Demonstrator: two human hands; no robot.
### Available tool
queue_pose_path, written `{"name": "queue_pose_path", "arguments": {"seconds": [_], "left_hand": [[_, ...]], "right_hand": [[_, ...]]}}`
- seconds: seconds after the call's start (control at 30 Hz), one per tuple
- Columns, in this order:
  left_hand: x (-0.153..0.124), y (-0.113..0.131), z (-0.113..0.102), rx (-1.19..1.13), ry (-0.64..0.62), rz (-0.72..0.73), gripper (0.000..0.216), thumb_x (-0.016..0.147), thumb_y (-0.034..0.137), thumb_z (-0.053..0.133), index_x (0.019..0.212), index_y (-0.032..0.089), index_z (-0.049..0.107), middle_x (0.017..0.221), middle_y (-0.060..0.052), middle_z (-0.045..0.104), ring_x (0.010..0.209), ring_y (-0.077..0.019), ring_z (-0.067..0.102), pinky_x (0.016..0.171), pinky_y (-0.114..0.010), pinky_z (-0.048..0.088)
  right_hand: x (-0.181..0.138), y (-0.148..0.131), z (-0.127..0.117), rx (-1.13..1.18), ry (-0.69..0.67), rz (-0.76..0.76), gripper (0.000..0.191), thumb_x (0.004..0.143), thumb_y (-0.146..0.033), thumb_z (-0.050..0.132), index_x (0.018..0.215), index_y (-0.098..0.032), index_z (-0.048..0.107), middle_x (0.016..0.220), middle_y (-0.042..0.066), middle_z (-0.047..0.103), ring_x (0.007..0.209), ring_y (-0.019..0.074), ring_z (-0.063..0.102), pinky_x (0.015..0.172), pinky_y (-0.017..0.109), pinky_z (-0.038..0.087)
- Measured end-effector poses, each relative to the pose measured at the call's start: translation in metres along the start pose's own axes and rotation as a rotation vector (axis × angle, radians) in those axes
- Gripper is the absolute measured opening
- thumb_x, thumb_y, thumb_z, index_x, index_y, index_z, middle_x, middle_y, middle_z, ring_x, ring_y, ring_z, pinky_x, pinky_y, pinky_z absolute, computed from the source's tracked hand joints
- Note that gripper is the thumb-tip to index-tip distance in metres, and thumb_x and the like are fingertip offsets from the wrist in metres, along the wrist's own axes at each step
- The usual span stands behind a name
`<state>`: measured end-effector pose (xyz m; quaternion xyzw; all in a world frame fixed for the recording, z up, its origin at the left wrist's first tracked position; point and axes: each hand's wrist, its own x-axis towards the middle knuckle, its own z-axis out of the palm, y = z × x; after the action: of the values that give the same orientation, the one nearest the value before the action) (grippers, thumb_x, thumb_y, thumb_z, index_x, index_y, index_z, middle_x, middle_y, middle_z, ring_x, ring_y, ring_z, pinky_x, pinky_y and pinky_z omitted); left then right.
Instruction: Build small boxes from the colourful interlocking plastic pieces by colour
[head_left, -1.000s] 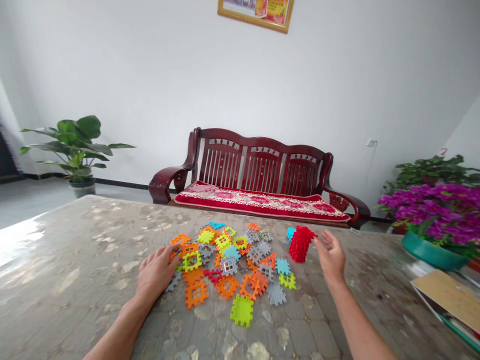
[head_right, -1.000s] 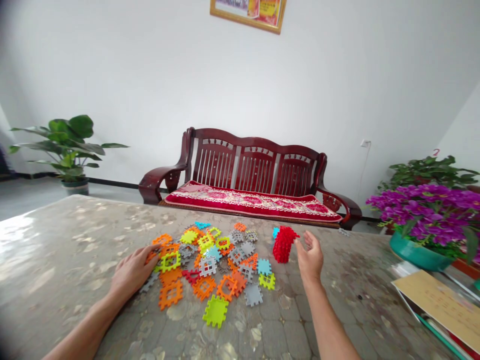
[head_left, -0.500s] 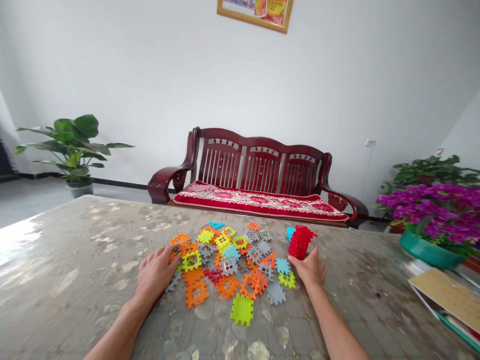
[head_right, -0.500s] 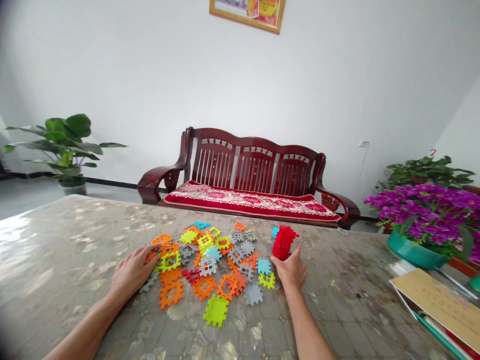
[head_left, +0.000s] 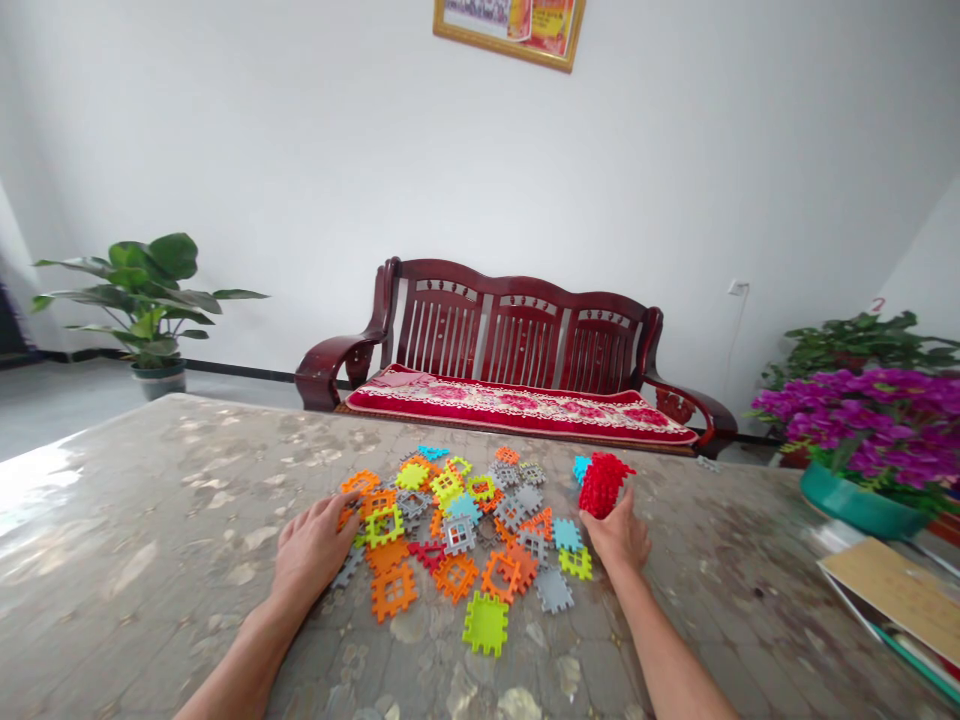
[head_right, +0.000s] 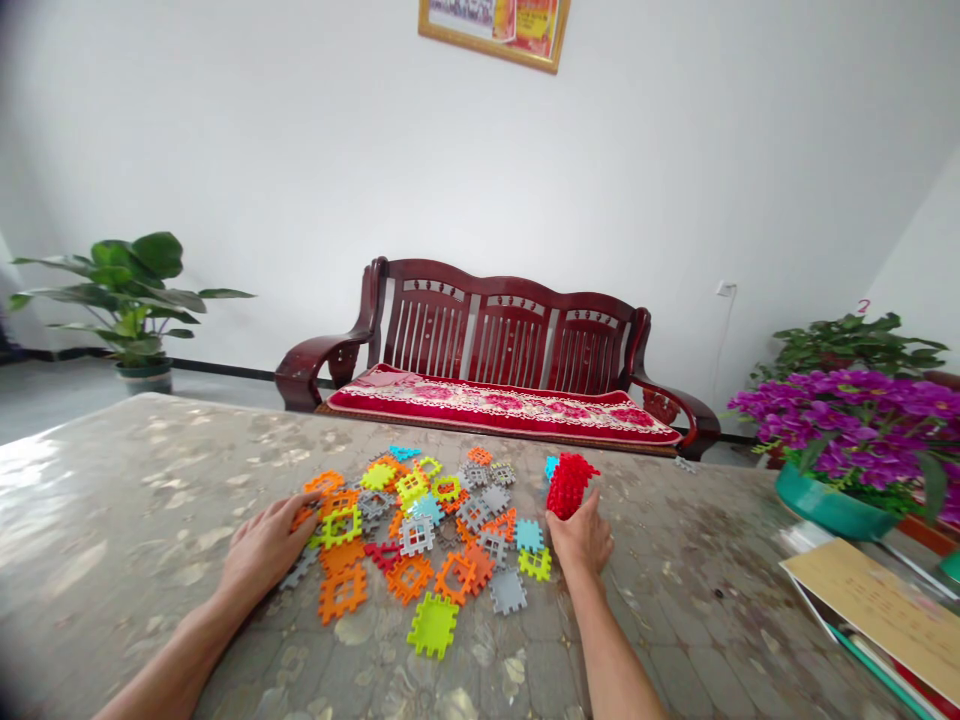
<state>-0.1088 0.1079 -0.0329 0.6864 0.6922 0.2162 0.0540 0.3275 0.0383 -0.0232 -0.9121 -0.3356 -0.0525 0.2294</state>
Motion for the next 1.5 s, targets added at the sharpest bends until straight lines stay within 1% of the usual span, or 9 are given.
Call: {"name": "queue_pose_path", "arguments": {"seconds": [0.27,0.37,0.53,0.73,0.83,1.03,1.23,1.37,1.5], "left_hand": [[0.0,0.0,-0.001,0.003,0.003,0.009,0.044,0.091,0.04,0.036,0.124,0.027,0.062,0.129,-0.007,0.063,0.121,-0.0277,0.055,0.103,-0.044,0.036],[0.0,0.0,0.0,0.008,0.0,0.008,0.045,0.091,0.041,0.035,0.124,0.027,0.061,0.13,-0.007,0.063,0.121,-0.0274,0.055,0.104,-0.044,0.036],[0.001,-0.002,0.002,0.009,-0.003,0.002,0.044,0.091,0.041,0.035,0.125,0.028,0.061,0.131,-0.006,0.062,0.121,-0.0272,0.054,0.105,-0.043,0.035],[0.002,-0.003,0.002,0.003,-0.013,0.0,0.044,0.091,0.042,0.037,0.126,0.028,0.06,0.132,-0.006,0.062,0.122,-0.0275,0.053,0.105,-0.044,0.034],[0.002,-0.003,0.001,0.01,-0.022,0.003,0.044,0.091,0.04,0.036,0.126,0.028,0.06,0.131,-0.006,0.062,0.122,-0.0272,0.054,0.105,-0.044,0.034],[0.002,-0.002,0.0,0.032,-0.012,0.009,0.043,0.091,0.039,0.035,0.124,0.029,0.061,0.131,-0.006,0.063,0.122,-0.0261,0.054,0.104,-0.041,0.036],[0.003,-0.004,0.002,0.043,-0.008,0.018,0.044,0.091,0.04,0.035,0.125,0.028,0.061,0.129,-0.006,0.064,0.12,-0.0265,0.056,0.103,-0.041,0.037],[0.005,-0.009,0.006,0.037,-0.002,0.015,0.044,0.09,0.042,0.038,0.126,0.029,0.06,0.13,-0.005,0.063,0.12,-0.0271,0.056,0.104,-0.041,0.038],[0.006,-0.011,0.007,0.048,-0.002,0.016,0.044,0.09,0.042,0.035,0.125,0.03,0.061,0.13,-0.005,0.063,0.121,-0.027,0.056,0.103,-0.041,0.038]], "right_hand": [[0.004,0.006,0.0,-0.025,0.025,0.023,0.095,0.073,-0.055,0.058,0.148,-0.008,0.022,0.121,0.021,0.064,0.111,0.0381,0.059,0.089,0.047,0.046],[0.011,0.013,-0.001,-0.025,0.025,0.045,0.094,0.073,-0.056,0.058,0.147,-0.009,0.024,0.118,0.022,0.065,0.109,0.0383,0.06,0.088,0.048,0.047],[0.024,0.029,-0.002,-0.017,0.051,0.065,0.095,0.069,-0.06,0.061,0.144,-0.011,0.03,0.113,0.022,0.067,0.105,0.0402,0.062,0.086,0.05,0.048],[0.039,0.045,0.0,-0.014,0.086,0.08,0.089,0.07,-0.056,0.06,0.143,-0.012,0.033,0.115,0.021,0.067,0.107,0.0399,0.062,0.086,0.049,0.048],[0.048,0.051,0.0,-0.022,0.087,0.099,0.086,0.071,-0.055,0.06,0.142,-0.012,0.035,0.112,0.021,0.068,0.107,0.0396,0.062,0.086,0.049,0.048],[0.066,0.057,0.004,-0.024,0.081,0.128,0.082,0.071,-0.056,0.06,0.137,-0.01,0.041,0.111,0.021,0.068,0.104,0.0396,0.063,0.085,0.049,0.049],[0.083,0.061,0.014,0.016,0.113,0.149,0.078,0.069,-0.057,0.062,0.132,-0.014,0.046,0.112,0.02,0.067,0.106,0.0388,0.062,0.086,0.05,0.048],[0.092,0.063,0.019,0.023,0.107,0.165,0.077,0.069,-0.057,0.062,0.131,-0.015,0.047,0.114,0.021,0.066,0.109,0.0386,0.06,0.088,0.05,0.047],[0.098,0.063,0.02,0.027,0.089,0.172,0.077,0.069,-0.057,0.063,0.131,-0.014,0.047,0.115,0.021,0.066,0.11,0.0391,0.059,0.09,0.051,0.045]]}}
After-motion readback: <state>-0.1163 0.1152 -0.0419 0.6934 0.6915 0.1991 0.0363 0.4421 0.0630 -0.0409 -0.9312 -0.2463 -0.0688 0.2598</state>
